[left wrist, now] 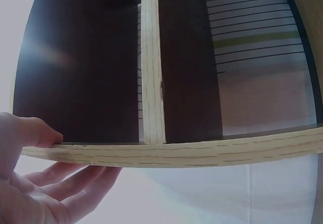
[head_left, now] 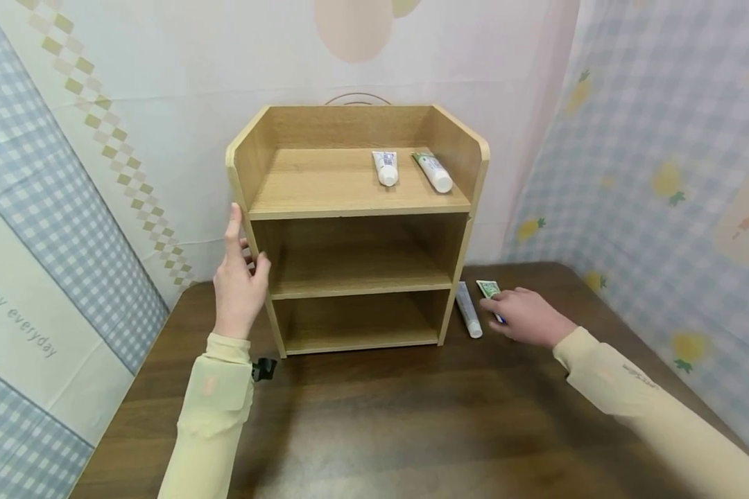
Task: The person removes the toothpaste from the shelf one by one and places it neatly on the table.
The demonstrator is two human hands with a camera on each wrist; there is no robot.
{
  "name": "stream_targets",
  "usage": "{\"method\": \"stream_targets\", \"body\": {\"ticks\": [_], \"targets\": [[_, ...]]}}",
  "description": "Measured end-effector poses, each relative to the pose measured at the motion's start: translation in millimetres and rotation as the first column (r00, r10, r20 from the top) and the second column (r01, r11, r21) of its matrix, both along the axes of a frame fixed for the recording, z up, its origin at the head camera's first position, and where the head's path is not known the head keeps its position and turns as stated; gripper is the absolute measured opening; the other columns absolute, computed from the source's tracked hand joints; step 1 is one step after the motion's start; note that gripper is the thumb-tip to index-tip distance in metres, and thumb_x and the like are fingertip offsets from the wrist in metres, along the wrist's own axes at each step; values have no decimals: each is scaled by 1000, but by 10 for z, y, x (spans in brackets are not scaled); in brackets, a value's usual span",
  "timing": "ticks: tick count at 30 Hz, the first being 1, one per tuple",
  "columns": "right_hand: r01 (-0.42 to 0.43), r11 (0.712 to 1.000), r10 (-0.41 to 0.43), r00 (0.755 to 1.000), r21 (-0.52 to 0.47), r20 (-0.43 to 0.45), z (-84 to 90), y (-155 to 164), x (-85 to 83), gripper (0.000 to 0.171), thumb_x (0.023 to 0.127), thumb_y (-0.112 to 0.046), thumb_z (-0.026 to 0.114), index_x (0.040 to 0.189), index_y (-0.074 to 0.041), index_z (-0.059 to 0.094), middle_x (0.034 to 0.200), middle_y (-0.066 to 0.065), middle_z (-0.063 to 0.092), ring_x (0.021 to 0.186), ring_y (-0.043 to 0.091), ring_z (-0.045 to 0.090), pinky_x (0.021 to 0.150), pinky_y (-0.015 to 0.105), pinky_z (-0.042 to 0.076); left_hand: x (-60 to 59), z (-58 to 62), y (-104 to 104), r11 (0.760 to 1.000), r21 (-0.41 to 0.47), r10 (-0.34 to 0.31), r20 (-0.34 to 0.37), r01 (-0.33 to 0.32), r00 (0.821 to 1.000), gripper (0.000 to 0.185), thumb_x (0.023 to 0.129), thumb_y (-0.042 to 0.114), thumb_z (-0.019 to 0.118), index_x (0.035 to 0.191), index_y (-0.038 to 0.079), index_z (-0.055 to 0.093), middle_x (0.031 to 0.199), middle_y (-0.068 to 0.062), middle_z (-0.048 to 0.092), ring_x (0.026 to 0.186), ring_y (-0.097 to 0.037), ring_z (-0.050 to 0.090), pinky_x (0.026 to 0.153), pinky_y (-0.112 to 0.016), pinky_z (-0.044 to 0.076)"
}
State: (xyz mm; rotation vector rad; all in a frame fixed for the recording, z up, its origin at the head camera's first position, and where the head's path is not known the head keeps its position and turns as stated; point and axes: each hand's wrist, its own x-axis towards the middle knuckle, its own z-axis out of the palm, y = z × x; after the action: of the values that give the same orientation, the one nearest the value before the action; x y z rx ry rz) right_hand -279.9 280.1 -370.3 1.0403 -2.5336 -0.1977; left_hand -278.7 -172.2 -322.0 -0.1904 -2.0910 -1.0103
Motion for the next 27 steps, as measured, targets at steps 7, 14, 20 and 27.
{"method": "stream_targets", "body": {"ticks": [7,14,20,27], "targets": [[-293,956,294,955,-21,48,666,-480,319,9,84,-20,72,92,-20,67,83,-11,71,71,5,62,68,32,48,4,-2,2,1000,-8,-2,0,2,1000,78,92,5,50,155,35,15,115,-27,63,91,-41,66,75,-52,49],[-427,901,413,897,-72,-157,1265,-842,459,12,80,-15,75,89,-18,69,82,-9,69,69,5,59,63,28,47,5,2,-3,1000,-11,-8,-10,8,1000,78,92,6,50,154,36,15,114,-28,63,89,-41,66,74,-52,49],[-418,901,389,897,-117,-211,1529,-997,433,14,83,-13,71,96,-16,68,80,-6,69,62,6,54,57,26,44,12,-7,-4,1000,-10,-9,6,9,1000,79,92,5,50,154,36,14,117,-29,62,94,-43,67,77,-54,51],[-332,931,301,934,-155,-191,1676,-1115,318,19,88,-17,67,106,-14,66,79,-6,69,54,7,49,52,27,42,34,2,-6,1000,-10,-6,14,6,1000,79,92,6,51,154,37,14,117,-28,62,94,-42,66,77,-53,51]]}}
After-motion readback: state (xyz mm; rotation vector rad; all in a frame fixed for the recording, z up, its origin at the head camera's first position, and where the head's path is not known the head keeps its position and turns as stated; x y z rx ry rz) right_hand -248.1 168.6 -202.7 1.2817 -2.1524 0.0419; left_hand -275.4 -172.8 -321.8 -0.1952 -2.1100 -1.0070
